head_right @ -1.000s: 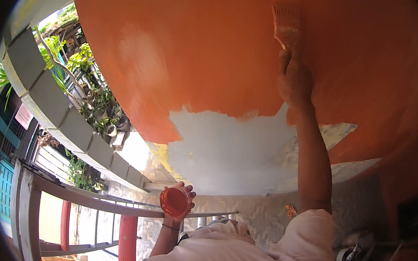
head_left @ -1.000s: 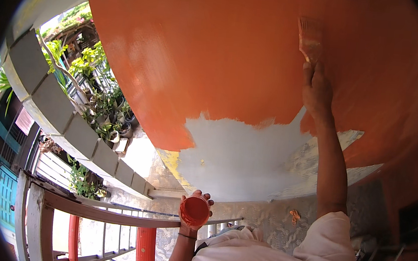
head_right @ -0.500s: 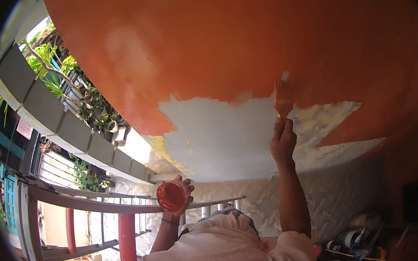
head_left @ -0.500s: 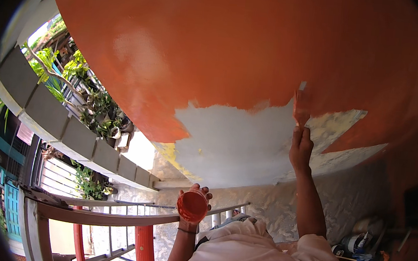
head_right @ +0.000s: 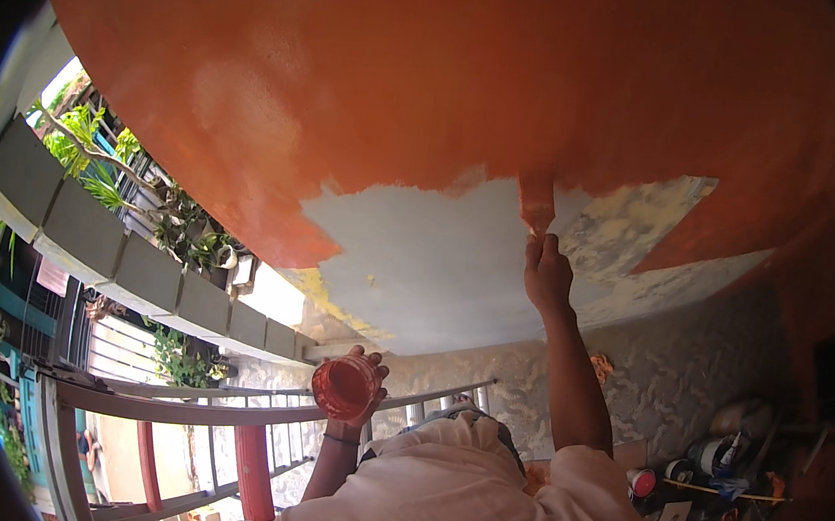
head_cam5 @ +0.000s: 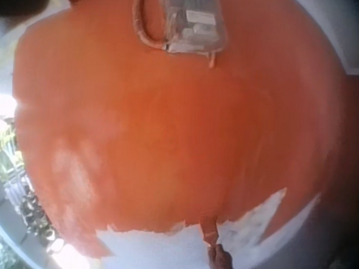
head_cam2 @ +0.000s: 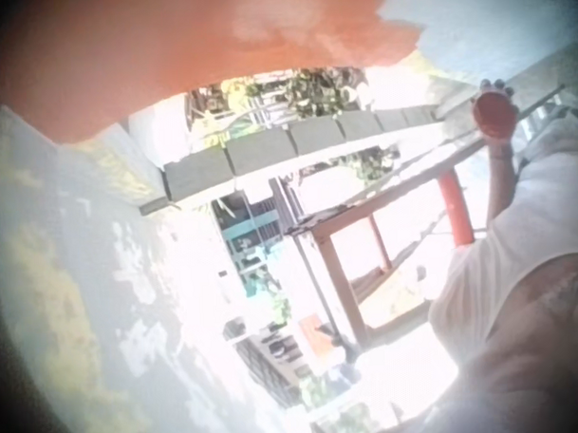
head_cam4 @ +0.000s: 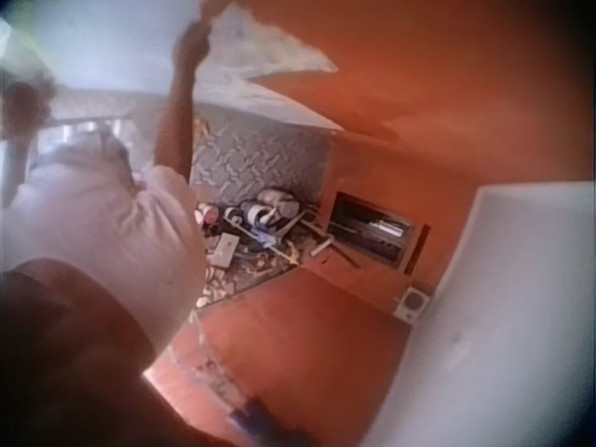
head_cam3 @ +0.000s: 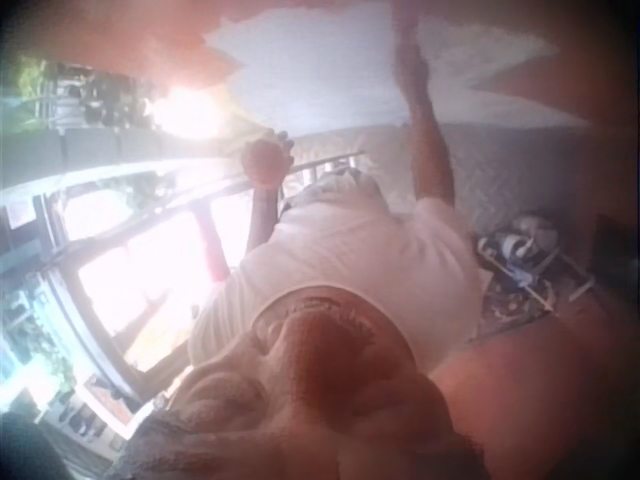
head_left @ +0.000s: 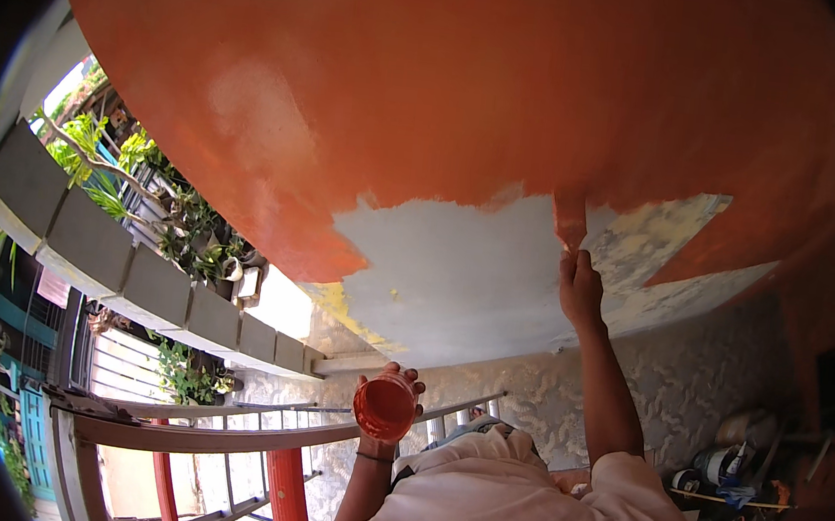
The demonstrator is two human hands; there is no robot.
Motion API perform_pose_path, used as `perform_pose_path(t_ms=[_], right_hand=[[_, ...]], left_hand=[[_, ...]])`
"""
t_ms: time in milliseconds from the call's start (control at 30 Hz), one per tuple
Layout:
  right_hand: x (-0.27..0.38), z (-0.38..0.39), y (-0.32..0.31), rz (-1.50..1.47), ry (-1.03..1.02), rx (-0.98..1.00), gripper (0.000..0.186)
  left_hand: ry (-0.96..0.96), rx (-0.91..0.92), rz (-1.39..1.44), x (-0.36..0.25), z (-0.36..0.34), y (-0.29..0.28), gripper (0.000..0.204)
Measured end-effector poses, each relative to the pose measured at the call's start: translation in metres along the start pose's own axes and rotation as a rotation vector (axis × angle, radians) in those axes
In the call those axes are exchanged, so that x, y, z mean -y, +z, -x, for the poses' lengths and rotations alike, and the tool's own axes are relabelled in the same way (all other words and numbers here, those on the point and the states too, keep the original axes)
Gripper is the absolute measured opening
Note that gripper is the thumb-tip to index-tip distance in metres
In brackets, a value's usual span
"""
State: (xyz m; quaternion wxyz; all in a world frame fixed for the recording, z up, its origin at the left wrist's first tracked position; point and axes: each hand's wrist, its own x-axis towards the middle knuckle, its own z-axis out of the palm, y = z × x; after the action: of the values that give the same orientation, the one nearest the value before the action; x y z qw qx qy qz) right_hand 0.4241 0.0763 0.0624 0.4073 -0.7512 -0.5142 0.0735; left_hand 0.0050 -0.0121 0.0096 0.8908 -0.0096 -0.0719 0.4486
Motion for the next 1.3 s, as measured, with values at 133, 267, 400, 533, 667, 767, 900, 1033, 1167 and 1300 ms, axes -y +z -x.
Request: perform_pose_path(t_ms=[133, 267, 400, 533, 667, 767, 900, 1033, 1167, 1300], right_hand=[[0.021, 0.027, -0.035, -0.436, 0.113, -0.078, 0.036], [0.070, -0.008, -0.083, -0.600, -0.046, -0.306, 0.036], [0.105, -0.069, -0.087, -0.514, -0.102, -0.305, 0.039], [0.110, -0.077, -0.027, -0.471, 0.048, -0.008, 0.036], [0.040, -0.029, 0.062, -0.220, 0.058, 0.056, 0.031], [0.037, 0.036, 0.070, -0.369, 0.099, 0.181, 0.034], [0.089, 0.045, 0.042, -0.633, -0.038, 0.016, 0.033], [0.126, -0.021, 0.028, -0.468, -0.171, -0.044, 0.038], [0.085, -0.034, 0.071, -0.329, -0.059, 0.051, 0.040], [0.059, 0.005, 0.092, -0.545, 0.125, 0.217, 0.042]], left_hand=[[0.009, 0.003, -0.011, 0.001, -0.002, 0.002, 0.067], [0.020, -0.005, 0.002, 0.000, -0.001, -0.004, 0.068], [0.021, 0.016, -0.009, -0.001, 0.001, -0.006, 0.069], [0.005, 0.054, -0.008, 0.002, -0.004, -0.001, 0.070], [-0.004, 0.024, -0.019, 0.002, -0.008, 0.003, 0.065], [0.009, 0.039, 0.004, -0.001, -0.004, -0.002, 0.064], [0.032, 0.038, 0.011, -0.001, -0.005, -0.001, 0.065], [0.050, 0.044, 0.028, -0.002, -0.001, -0.004, 0.065], [0.036, 0.064, 0.018, -0.002, -0.006, -0.005, 0.065], [0.059, 0.030, 0.046, -0.002, -0.001, -0.005, 0.065]])
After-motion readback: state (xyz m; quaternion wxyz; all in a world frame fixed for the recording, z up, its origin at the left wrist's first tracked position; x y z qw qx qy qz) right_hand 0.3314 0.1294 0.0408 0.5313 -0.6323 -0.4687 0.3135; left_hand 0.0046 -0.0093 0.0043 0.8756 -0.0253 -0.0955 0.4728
